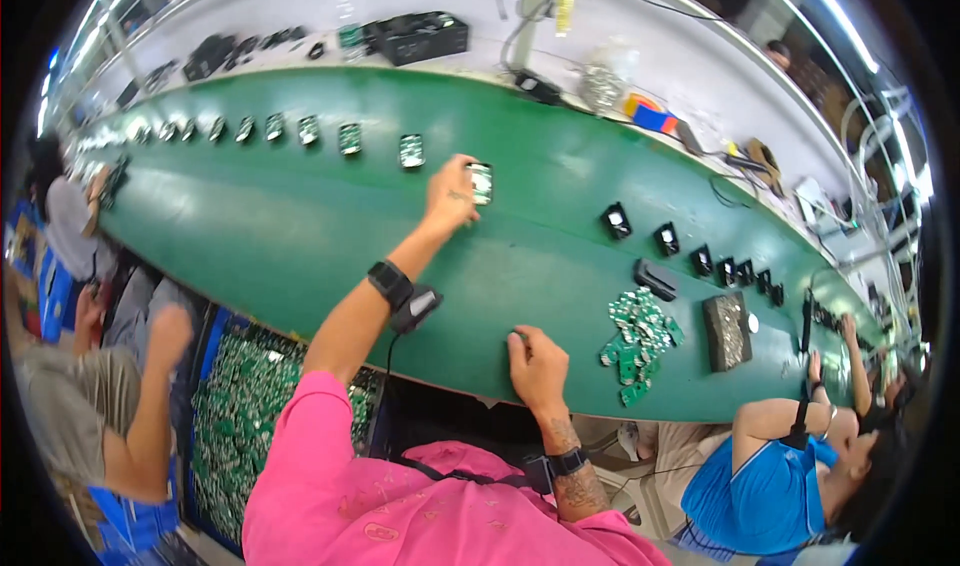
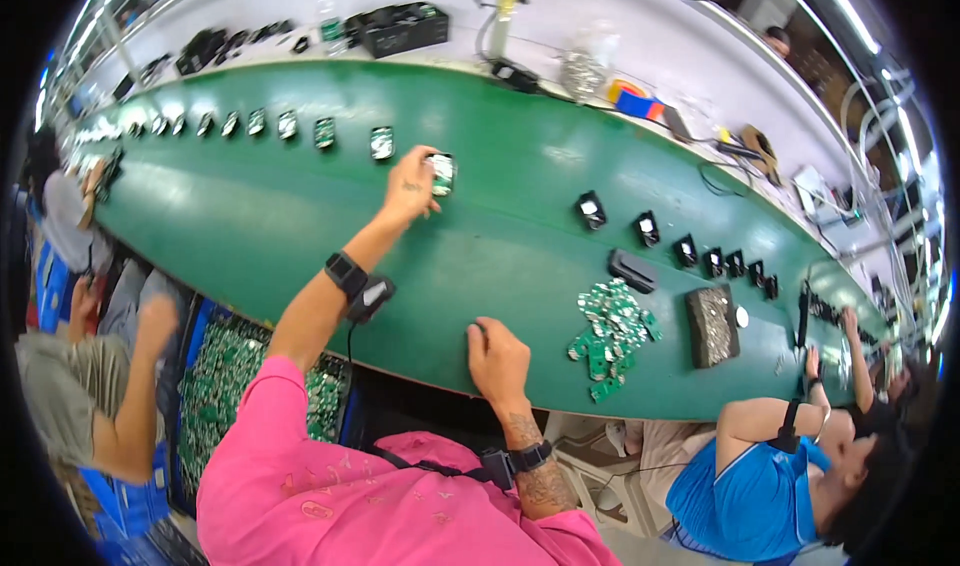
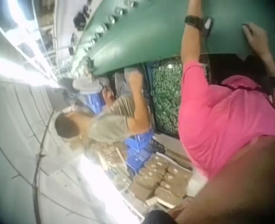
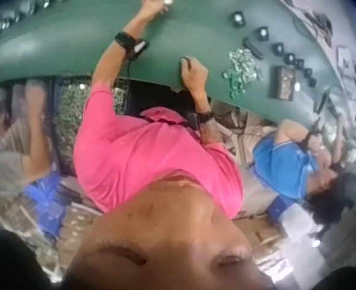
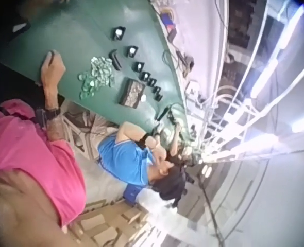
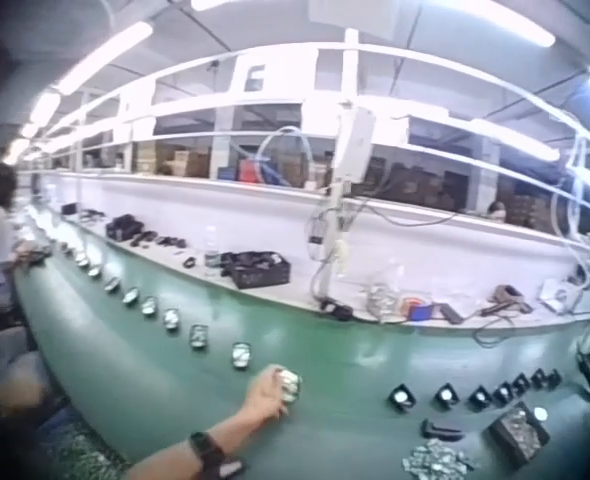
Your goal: The person assembles electronic devices by hand, picking up a black plastic housing and a green circuit board, fitting the board into the housing, and then placing the assembled unit onto the green conveyor belt.
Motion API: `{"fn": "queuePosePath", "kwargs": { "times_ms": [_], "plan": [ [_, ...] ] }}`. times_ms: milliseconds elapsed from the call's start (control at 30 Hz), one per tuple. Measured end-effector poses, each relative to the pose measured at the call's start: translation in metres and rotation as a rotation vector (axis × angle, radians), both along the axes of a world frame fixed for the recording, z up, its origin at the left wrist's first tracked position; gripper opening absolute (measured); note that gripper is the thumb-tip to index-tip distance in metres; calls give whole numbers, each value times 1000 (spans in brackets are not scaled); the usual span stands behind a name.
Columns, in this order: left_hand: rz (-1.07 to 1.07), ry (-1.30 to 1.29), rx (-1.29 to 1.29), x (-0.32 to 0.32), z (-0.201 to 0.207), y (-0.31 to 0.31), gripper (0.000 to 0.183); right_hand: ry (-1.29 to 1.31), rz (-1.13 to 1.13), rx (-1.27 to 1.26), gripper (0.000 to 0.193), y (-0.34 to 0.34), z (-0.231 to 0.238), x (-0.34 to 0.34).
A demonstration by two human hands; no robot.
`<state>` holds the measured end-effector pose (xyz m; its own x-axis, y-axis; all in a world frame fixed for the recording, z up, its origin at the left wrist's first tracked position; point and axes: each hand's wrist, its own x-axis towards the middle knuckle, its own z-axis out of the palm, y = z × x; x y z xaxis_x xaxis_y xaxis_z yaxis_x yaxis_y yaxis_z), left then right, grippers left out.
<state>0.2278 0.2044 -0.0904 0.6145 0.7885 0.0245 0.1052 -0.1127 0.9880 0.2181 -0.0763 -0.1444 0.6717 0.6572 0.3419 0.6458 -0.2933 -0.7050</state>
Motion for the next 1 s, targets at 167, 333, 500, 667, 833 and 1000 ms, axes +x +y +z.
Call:
{"fn": "queuePosePath", "kwargs": {
  "times_ms": [167, 333, 500, 667, 833, 1000],
  "plan": [
    [274, 349, 478, 18, -77, 99, 29, 375, 107, 54, 17, -1, 10, 15],
    [304, 414, 693, 24, -53, 76, 34, -267, -275, -56, 45, 7, 36, 159],
    [129, 13, 818, 20, -33, 24, 42, -199, -300, -381, 63, 50, 32, 251],
    [-222, 91, -98, -14, 5, -92, 49, 58, -73, -317, 42, 63, 48, 225],
    [-224, -162, -177, -46, -50, -150, 58, 446, 302, -99, 52, 13, 75, 66],
    [-152, -212, -291, -71, -35, -196, 37, 338, 5, 182, 41, -26, 55, 22]
  ]
}}
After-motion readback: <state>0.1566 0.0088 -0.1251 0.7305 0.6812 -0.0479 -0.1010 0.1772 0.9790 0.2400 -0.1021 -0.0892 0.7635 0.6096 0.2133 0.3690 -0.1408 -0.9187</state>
